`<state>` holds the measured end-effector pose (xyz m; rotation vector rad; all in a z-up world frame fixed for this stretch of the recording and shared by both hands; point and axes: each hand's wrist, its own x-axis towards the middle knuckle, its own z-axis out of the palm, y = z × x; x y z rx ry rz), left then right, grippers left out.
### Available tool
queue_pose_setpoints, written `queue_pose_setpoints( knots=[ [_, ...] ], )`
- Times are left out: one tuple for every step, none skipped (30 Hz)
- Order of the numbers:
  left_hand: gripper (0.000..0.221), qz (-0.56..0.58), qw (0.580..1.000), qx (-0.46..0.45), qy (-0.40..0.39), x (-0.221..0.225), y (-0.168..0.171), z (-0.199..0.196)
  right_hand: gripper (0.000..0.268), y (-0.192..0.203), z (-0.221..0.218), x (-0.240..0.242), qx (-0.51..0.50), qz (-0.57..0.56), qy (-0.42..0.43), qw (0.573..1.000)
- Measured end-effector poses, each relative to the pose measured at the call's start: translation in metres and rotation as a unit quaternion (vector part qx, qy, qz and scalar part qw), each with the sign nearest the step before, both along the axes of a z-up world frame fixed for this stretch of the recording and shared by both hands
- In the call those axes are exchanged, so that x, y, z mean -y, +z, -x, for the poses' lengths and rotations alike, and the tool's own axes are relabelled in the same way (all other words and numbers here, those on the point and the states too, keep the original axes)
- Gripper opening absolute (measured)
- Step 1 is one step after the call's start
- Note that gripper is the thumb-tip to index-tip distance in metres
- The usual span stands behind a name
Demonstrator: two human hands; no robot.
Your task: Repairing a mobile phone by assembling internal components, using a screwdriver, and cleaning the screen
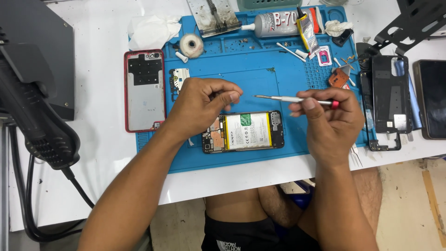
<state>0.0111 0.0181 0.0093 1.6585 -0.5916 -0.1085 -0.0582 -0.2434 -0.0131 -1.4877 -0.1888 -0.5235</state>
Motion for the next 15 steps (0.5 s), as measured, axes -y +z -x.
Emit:
queue_pose_setpoints(
  knots=[
    [0.012, 0.0, 1.0, 0.001, 0.004, 0.0, 0.0, -0.001, 0.02, 0.008, 0.005, -0.003, 0.001, 0.0, 0.004, 1.0],
    [0.013, -0.035, 0.999, 0.013, 0.029, 0.001, 0.0, -0.001, 0.018, 0.016, 0.01, -0.006, -0.02, 0.042, -0.037, 0.998],
    [0.016, -0.068, 0.996, 0.023, 0.051, 0.004, 0.0, -0.001, 0.016, 0.025, 0.019, -0.006, -0.043, 0.086, -0.082, 0.992],
    [0.016, -0.066, 0.996, 0.022, 0.05, 0.003, -0.003, -0.003, 0.016, 0.025, 0.021, -0.005, -0.044, 0.088, -0.082, 0.992],
    [0.017, -0.067, 0.992, 0.086, 0.069, 0.002, -0.005, -0.004, 0.013, 0.024, 0.023, -0.005, -0.048, 0.09, -0.084, 0.991],
    [0.017, -0.068, 0.983, 0.15, 0.087, 0.001, -0.006, -0.005, 0.011, 0.024, 0.025, -0.005, -0.051, 0.092, -0.087, 0.991],
    [0.017, -0.067, 0.982, 0.156, 0.088, 0.001, -0.005, -0.007, 0.011, 0.018, 0.024, -0.002, -0.045, 0.092, -0.088, 0.991],
    [0.015, -0.061, 0.979, 0.171, 0.094, 0.002, -0.004, -0.009, 0.009, 0.013, 0.023, 0.0, -0.01, 0.116, -0.074, 0.99],
    [0.017, -0.056, 0.976, 0.184, 0.101, 0.002, -0.003, -0.009, 0.008, 0.007, 0.024, 0.003, 0.023, 0.141, -0.06, 0.988],
    [0.017, -0.055, 0.975, 0.188, 0.101, 0.002, -0.004, -0.01, 0.008, 0.006, 0.024, 0.004, 0.028, 0.141, -0.06, 0.988],
    [0.017, -0.077, 0.97, 0.205, 0.106, 0.002, -0.004, -0.011, 0.007, 0.004, 0.025, 0.007, 0.043, 0.18, -0.061, 0.981],
    [0.017, -0.098, 0.964, 0.222, 0.11, 0.003, -0.006, -0.011, 0.008, 0.003, 0.025, 0.009, 0.058, 0.22, -0.062, 0.972],
    [0.017, -0.096, 0.963, 0.224, 0.111, 0.005, -0.003, -0.012, 0.008, 0.005, 0.025, 0.006, 0.06, 0.222, -0.062, 0.971],
    [0.015, -0.132, 0.951, 0.255, 0.118, 0.006, 0.0, -0.012, 0.009, 0.007, 0.025, 0.003, 0.071, 0.256, -0.076, 0.961],
    [0.013, -0.168, 0.936, 0.283, 0.125, 0.008, 0.001, -0.012, 0.011, 0.009, 0.025, 0.0, 0.08, 0.289, -0.089, 0.95]
  ],
)
